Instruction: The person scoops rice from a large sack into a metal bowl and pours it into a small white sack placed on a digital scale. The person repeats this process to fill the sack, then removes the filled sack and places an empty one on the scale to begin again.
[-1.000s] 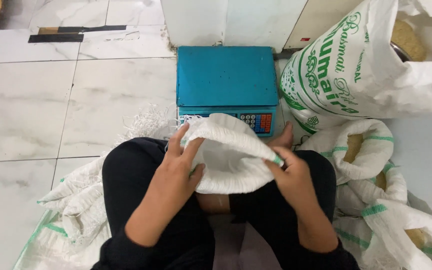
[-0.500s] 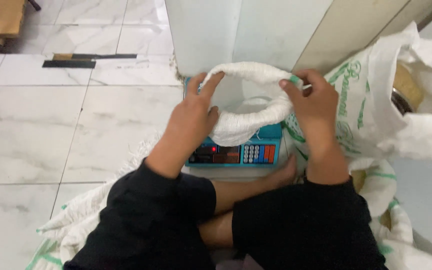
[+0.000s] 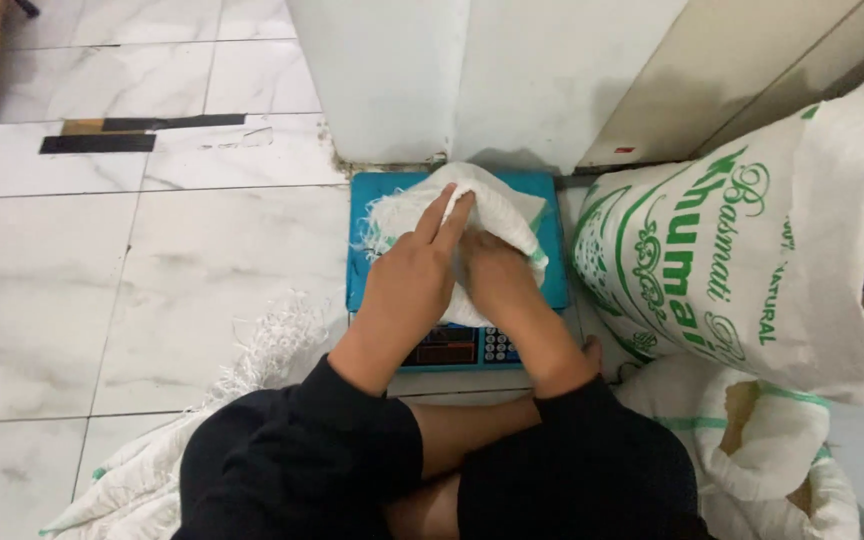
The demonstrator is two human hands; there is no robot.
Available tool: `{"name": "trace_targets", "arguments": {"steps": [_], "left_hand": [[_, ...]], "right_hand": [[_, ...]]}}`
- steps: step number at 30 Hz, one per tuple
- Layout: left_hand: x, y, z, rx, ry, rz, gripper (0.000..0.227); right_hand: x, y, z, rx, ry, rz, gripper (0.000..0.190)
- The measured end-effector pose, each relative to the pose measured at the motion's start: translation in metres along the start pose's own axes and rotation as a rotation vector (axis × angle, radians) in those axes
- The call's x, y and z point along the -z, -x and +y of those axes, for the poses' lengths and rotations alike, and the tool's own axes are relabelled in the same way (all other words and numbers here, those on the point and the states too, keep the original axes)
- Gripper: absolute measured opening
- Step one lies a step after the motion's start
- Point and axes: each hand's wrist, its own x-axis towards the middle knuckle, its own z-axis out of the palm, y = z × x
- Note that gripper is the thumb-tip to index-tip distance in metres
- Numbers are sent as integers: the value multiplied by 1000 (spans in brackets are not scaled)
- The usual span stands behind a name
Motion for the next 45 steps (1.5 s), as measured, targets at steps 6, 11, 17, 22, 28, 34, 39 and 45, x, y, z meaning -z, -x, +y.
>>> {"name": "trace_targets", "arguments": {"steps": [6,11,17,22,28,34,39,45], "left_hand": [[-9,3,0,84,-297,16,83],[-15,-2,-4,130,-333,25,81],[-6,-13,-16,112,-320,36,74],[-13,-16,-26,66,-356,41,69],[-13,-13,-25,84,-287,61,61],[18,18,5,74,22,127,60],[-15,49,-1,688,612,127,74],[-20,55,-6,680,676,100,42]], "right_hand": [[8,8,0,-192,51,-242,35],[-6,9,23,6,-88,-175,26],[38,34,8,77,-178,-8,32],[31,38,16,235,-42,380,14],[36,37,11,57,-60,197,47],[24,32,26,-48,-205,210,71],[28,39,28,-21,-288,275,69],[61,82,-12,8,-335,389,72]]}}
